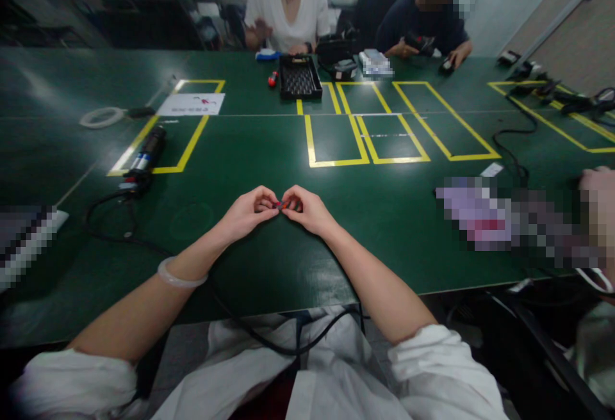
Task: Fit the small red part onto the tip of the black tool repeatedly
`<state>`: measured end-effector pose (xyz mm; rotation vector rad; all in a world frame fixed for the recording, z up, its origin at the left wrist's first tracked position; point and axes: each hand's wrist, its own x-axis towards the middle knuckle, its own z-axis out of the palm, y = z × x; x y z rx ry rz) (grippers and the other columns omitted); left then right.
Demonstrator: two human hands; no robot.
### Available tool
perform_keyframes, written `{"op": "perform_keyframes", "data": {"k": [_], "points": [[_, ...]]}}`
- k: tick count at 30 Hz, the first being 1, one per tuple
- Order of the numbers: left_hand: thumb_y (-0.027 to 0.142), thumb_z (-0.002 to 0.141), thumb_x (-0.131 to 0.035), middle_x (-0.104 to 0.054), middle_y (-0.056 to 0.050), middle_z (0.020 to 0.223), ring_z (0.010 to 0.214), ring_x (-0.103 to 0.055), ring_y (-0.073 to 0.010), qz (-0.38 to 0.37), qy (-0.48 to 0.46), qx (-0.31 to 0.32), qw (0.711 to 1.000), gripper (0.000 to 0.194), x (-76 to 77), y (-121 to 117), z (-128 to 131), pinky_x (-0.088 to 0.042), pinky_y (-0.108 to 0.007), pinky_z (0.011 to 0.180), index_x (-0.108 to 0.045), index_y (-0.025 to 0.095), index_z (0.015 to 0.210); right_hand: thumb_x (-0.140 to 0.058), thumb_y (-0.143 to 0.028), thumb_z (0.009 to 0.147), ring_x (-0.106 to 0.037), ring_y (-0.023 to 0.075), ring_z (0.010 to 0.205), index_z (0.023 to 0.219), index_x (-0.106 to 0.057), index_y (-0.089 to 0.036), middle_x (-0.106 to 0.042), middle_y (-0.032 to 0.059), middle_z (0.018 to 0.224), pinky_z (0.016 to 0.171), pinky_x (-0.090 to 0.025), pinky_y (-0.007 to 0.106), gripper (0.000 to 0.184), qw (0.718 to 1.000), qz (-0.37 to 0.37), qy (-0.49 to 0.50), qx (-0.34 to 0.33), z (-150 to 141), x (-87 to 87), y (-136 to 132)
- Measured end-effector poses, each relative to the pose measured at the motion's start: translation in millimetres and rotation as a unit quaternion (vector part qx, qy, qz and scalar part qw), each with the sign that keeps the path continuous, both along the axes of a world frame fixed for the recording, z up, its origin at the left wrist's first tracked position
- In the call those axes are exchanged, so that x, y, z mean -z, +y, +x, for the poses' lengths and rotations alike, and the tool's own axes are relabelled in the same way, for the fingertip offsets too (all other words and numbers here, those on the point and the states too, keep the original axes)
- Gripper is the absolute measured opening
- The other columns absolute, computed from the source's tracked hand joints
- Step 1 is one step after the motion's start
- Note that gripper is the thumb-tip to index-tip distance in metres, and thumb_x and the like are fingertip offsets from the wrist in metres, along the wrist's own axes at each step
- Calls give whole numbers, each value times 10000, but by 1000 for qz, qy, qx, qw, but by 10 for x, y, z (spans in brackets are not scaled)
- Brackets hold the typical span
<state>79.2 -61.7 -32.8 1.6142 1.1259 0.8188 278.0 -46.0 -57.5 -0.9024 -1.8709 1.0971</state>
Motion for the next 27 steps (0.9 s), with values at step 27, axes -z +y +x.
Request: {"op": "perform_keyframes", "data": {"k": [27], "points": [[486,908,-528,-491,-207,1376,1239,-432,-366,122,517,-397,748,592,-229,401,-1664,-334,-524,1011,-480,93,1349,-664,-265,825,-543,119,668,950,-611,-183,-594,-8,785,639,-429,257,158,999,-1,-36,15,25,25,12]]}}
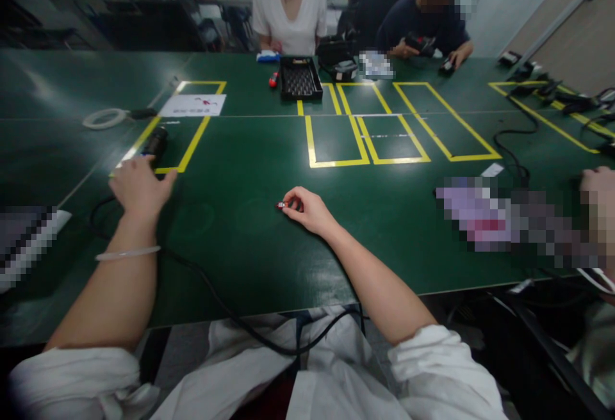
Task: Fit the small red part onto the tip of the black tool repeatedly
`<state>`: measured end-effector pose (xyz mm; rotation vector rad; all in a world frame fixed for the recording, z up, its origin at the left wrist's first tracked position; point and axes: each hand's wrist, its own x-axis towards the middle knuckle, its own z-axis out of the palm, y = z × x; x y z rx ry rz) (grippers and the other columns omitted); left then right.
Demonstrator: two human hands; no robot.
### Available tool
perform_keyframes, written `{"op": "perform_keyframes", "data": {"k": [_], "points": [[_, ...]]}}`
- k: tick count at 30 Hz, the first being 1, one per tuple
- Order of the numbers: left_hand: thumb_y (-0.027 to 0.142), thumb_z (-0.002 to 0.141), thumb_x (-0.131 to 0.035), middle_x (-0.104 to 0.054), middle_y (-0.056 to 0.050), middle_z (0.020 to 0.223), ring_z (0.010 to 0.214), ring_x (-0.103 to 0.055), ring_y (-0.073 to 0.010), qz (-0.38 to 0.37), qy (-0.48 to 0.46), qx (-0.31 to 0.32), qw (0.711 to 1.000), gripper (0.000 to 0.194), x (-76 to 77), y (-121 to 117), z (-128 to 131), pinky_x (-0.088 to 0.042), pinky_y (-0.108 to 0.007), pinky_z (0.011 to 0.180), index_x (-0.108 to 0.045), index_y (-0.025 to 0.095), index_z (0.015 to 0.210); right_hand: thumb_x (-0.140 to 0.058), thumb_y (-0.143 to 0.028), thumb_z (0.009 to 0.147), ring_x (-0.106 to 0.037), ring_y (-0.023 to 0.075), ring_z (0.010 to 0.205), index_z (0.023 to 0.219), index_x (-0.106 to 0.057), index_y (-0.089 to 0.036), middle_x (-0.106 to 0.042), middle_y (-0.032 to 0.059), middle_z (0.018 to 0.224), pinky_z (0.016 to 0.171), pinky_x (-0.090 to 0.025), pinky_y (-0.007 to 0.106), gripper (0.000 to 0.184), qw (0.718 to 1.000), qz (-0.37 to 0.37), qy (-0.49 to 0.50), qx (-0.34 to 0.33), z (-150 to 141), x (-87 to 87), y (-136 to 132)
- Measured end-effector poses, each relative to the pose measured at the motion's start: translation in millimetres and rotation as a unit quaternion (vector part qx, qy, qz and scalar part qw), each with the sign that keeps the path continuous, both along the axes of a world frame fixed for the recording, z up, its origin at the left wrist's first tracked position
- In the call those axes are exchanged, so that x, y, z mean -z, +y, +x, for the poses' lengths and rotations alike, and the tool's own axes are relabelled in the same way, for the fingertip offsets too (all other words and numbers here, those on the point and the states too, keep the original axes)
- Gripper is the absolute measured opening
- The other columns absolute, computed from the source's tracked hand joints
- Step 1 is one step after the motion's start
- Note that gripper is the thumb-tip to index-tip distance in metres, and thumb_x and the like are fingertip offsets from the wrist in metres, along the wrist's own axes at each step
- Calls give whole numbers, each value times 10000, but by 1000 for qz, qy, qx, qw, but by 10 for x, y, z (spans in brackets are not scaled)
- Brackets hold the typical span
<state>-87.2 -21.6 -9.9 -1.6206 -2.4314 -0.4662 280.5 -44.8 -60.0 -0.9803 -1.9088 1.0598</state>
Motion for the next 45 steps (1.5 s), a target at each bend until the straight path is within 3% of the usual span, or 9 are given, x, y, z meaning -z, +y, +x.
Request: {"op": "perform_keyframes", "data": {"k": [2,5,10,16,23,28,37,45], "points": [[552,876,-548,-462,-229,1412,1240,-421,-384,-40,9,-69,997,711,3,-28,-229,-334,-546,997,-428,64,1380,-665,-268,826,-541,118,666,950,-612,-184,-593,-9,779,639,-428,256,159,1000,-2,-2,0,0,-1,0],[603,843,-549,-477,-231,1394,1182,-472,-372,-126,-12,-109,986,774,6,-49,-429,-392,-501,936,-417,67,1386,-665,-266,822,-540,118,662,951,-611,-187,-595,-10,781,640,-429,257,161,1000,-2,-5,1,1,5,4],[562,826,-579,-546,-177,1299,1053,-551,-330,-172,-43,-92,980,686,-23,-9,-516,-460,-419,804,-476,141,1357,-667,-265,817,-539,117,659,942,-611,-186,-598,-7,787,639,-427,258,158,1000,0,-4,5,-4,10,12],[555,806,-612,-568,-141,1214,984,-546,-278,-179,-36,-39,982,688,-35,10,-416,-479,-397,816,-501,158,1356,-674,-274,811,-516,114,632,936,-611,-186,-586,-16,753,624,-419,257,165,1000,-11,2,5,-5,21,15],[573,812,-597,-524,-227,1255,1075,-547,-345,-145,-33,30,988,737,-2,6,31,-474,-467,864,-509,72,1345,-668,-275,806,-521,116,642,924,-607,-189,-579,-18,752,624,-411,257,159,1000,-11,5,23,-19,-3,10],[566,779,-630,-530,-211,1253,1107,-555,-372,-115,-24,126,985,726,38,-57,566,-489,-455,862,-519,128,1347,-663,-266,798,-504,112,629,909,-595,-185,-571,-17,750,622,-408,257,153,999,-8,6,36,-19,-25,15],[476,811,-618,-541,-143,1290,1105,-578,-309,-82,8,307,948,683,154,-355,1542,-501,-391,876,-458,163,1397,-623,-224,791,-491,111,625,891,-554,-190,-550,-29,735,622,-398,251,125,997,27,3,73,-1,34,50],[432,835,-599,-547,-135,1272,1094,-568,-289,-72,-2,388,919,647,170,-556,1837,-479,-376,897,-446,162,1402,-622,-177,767,-496,115,648,856,-539,-193,-550,-28,767,634,-391,252,123,997,41,-31,56,12,11,20]]}}
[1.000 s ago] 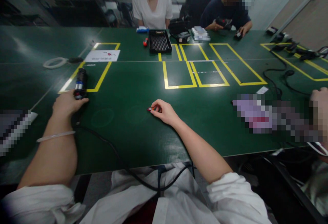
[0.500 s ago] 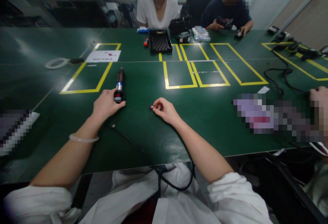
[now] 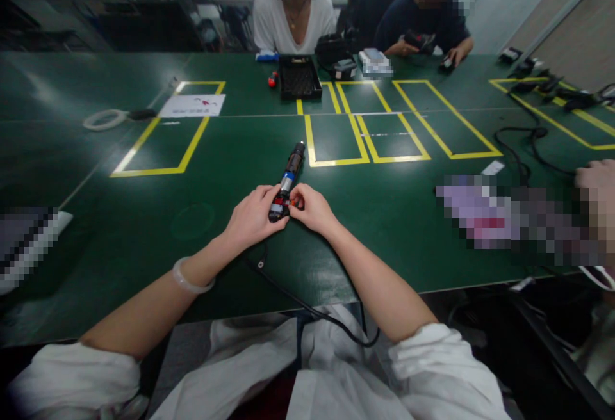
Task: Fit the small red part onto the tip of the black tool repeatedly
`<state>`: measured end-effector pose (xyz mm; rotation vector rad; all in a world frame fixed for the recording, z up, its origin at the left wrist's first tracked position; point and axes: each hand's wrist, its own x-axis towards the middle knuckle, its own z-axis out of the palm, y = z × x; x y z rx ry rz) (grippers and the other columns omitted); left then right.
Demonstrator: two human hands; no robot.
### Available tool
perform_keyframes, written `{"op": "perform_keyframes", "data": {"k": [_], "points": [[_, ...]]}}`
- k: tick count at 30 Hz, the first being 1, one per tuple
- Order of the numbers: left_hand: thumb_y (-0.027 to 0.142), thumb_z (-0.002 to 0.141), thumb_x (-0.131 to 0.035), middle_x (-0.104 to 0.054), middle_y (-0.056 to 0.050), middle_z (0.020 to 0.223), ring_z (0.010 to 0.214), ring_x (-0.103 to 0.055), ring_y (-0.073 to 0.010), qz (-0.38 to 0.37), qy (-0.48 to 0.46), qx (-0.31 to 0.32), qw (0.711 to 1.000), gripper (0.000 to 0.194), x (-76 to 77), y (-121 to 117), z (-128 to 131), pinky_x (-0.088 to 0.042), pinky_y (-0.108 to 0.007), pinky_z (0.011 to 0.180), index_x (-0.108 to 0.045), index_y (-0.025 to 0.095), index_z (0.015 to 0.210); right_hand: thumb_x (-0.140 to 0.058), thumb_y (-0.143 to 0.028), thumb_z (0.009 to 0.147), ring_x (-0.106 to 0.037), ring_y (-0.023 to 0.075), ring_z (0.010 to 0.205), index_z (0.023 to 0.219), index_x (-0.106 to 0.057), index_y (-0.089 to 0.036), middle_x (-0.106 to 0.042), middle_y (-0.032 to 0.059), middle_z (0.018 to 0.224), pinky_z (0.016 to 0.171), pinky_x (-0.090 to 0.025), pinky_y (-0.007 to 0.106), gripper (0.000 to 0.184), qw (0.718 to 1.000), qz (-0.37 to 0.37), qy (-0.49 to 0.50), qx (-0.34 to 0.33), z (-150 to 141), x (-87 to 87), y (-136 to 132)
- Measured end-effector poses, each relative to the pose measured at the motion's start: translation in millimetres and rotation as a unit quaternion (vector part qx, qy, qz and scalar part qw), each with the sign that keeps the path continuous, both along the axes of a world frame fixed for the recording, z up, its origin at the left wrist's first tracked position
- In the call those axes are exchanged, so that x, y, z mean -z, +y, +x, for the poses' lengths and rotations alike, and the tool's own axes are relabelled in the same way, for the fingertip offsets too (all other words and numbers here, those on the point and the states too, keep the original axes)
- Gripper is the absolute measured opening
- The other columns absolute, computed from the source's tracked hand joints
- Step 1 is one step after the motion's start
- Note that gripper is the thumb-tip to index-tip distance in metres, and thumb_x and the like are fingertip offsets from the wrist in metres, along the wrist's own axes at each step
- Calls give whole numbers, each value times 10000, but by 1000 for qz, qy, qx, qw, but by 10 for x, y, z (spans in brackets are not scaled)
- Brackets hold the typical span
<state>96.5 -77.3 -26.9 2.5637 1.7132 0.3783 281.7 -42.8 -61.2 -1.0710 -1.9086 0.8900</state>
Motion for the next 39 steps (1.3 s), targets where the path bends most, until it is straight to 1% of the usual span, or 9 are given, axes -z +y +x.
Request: {"op": "perform_keyframes", "data": {"k": [5,9,14,17,23,26,30,35,39], "points": [[433,840,-596,-545,-137,1277,1094,-571,-289,-8,-6,4,1000,659,5,-1,-16,-476,-378,883,-427,163,1417,-692,-207,771,-512,125,695,847,-594,-173,-539,-1,824,663,-414,264,129,1000,26,-2,-13,45,-3,30],[435,844,-595,-545,-138,1279,1095,-570,-292,-9,-6,3,1000,654,-4,-4,-20,-475,-386,882,-427,169,1417,-698,-196,779,-515,113,643,890,-609,-168,-566,-8,792,627,-420,254,145,999,-8,25,-30,49,-5,40],[446,851,-584,-534,-141,1291,1082,-568,-292,-8,7,0,1000,682,-11,-14,-9,-480,-387,872,-416,145,1440,-682,-244,814,-557,125,673,851,-657,-173,-624,15,807,642,-439,257,84,999,-3,28,-32,61,-28,27],[454,857,-578,-526,-146,1299,1087,-562,-296,-9,22,-4,1000,702,-10,-17,1,-477,-390,874,-399,145,1462,-660,-241,822,-559,125,666,856,-674,-173,-645,18,801,647,-441,260,78,999,-15,33,-35,80,-32,35],[551,878,-550,-513,-155,1304,1069,-556,-301,2,47,-21,999,767,-6,-14,59,-469,-396,867,-352,150,1501,-708,-297,787,-515,115,596,778,-619,-165,-607,-13,686,590,-402,245,160,997,-60,52,-22,80,-4,60],[574,908,-502,-520,-152,1271,1044,-561,-296,6,56,-38,998,736,-11,0,92,-467,-389,840,-356,165,1503,-713,-311,781,-511,116,595,764,-635,-163,-603,-13,670,591,-395,245,168,997,-64,46,-13,74,19,64],[540,934,-469,-527,-144,1225,1022,-558,-291,9,62,-55,997,680,-18,24,98,-464,-377,809,-361,183,1503,-681,-328,811,-506,117,598,773,-654,-156,-604,-7,673,603,-394,249,177,997,-59,39,-18,55,17,45],[517,936,-473,-519,-153,1213,1048,-541,-307,2,65,-51,997,664,-36,57,9,-457,-390,833,-359,201,1509,-630,-299,856,-507,119,638,807,-655,-160,-598,11,760,634,-403,254,150,999,-16,23,-27,32,-19,15],[515,928,-479,-512,-174,1245,1073,-534,-328,1,80,-67,995,680,-56,154,-216,-458,-409,857,-353,199,1517,-606,-280,880,-506,121,667,827,-651,-170,-588,19,810,658,-407,255,130,1000,8,9,-13,47,-9,24]]}}
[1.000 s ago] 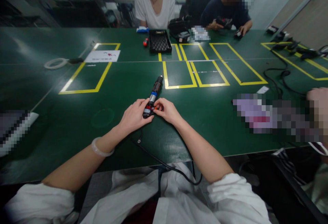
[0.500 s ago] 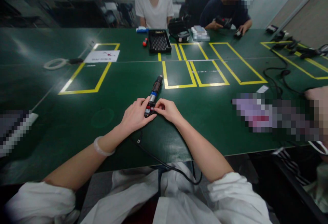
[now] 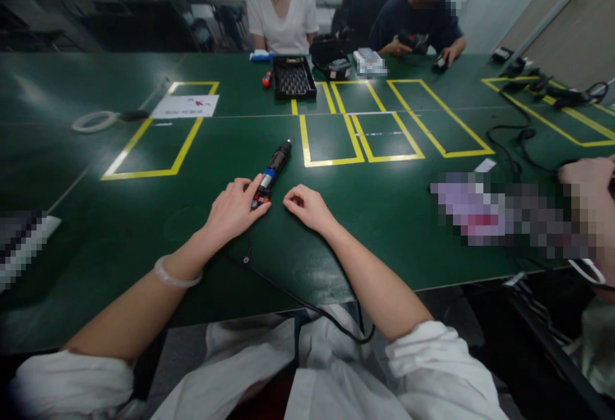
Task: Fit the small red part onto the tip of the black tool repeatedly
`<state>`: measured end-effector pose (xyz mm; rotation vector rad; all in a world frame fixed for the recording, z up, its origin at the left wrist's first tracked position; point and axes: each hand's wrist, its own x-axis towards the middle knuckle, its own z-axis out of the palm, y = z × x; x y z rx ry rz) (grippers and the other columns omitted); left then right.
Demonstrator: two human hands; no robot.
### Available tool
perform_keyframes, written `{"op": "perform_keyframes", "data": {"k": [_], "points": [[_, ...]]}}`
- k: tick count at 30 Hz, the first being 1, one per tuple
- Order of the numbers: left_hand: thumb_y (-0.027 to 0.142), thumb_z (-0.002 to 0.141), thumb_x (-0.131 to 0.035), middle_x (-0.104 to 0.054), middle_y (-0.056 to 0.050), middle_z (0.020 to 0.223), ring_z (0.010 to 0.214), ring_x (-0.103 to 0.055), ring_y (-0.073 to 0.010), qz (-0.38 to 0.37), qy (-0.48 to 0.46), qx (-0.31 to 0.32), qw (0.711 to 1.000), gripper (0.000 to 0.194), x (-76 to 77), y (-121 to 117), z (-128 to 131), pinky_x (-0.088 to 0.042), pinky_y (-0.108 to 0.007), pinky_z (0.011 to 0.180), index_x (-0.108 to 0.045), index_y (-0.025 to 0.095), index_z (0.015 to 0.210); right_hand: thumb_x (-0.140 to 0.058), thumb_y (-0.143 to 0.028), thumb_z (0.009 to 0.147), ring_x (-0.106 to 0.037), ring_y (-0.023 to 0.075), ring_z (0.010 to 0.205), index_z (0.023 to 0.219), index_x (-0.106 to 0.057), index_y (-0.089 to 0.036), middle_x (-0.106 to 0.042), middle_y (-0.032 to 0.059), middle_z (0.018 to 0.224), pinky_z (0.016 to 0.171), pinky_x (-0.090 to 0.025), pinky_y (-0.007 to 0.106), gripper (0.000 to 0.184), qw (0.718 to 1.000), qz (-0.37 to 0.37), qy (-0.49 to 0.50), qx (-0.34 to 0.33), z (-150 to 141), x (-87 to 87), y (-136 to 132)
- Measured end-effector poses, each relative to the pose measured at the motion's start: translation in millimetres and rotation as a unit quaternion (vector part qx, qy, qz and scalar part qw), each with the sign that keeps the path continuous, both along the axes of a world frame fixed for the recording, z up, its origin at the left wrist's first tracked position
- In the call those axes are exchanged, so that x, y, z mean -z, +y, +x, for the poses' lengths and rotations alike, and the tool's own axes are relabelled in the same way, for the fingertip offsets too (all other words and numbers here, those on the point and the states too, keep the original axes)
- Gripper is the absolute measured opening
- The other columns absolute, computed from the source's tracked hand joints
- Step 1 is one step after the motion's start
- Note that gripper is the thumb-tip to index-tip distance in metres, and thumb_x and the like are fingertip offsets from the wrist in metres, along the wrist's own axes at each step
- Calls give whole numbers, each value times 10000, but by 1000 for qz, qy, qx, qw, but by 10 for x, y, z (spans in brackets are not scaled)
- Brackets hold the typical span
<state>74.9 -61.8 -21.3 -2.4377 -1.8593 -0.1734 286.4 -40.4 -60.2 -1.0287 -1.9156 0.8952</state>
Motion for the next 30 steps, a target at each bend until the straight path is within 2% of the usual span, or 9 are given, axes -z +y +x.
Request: {"op": "perform_keyframes", "data": {"k": [3,8,15,18,23,30], "points": [[531,932,-449,-500,-196,1272,1084,-534,-345,-12,13,-43,999,679,-9,134,-293,-465,-426,862,-358,191,1512,-596,-274,887,-501,119,662,822,-649,-173,-588,10,784,661,-403,252,132,1000,-9,-11,-3,8,7,2],[575,927,-428,-471,-245,1313,1129,-515,-398,-31,12,-133,991,726,-18,352,-940,-461,-486,886,-366,141,1505,-584,-270,891,-499,116,648,819,-650,-164,-595,1,739,651,-392,244,143,999,-27,-17,-19,-1,-19,-20],[564,937,-416,-419,-284,1376,1191,-463,-424,-60,-1,-247,967,701,-63,474,-1767,-430,-556,917,-392,63,1427,-579,-269,890,-499,113,637,823,-658,-152,-601,-1,726,642,-385,240,156,999,-38,-17,-25,-14,-32,-29],[534,934,-445,-401,-267,1411,1225,-441,-417,-65,6,-300,952,665,-48,518,-2026,-415,-561,941,-379,89,1424,-582,-267,888,-502,114,637,822,-660,-158,-600,-5,717,634,-381,235,149,998,-43,-22,-27,-24,-18,-27],[541,938,-433,-399,-223,1422,1239,-407,-386,-56,0,-334,941,639,-13,513,-2211,-395,-553,967,-387,115,1412,-585,-269,887,-510,117,644,821,-661,-161,-602,-5,716,630,-379,234,148,998,-46,-25,-29,-28,-14,-29],[445,884,-577,-448,-174,1371,1176,-441,-339,45,-15,-319,947,580,-30,426,-2041,-395,-502,970,-471,146,1369,-584,-279,888,-517,119,647,827,-664,-164,-614,-3,722,630,-382,233,153,998,-45,-30,-34,-23,-20,-28]]}}
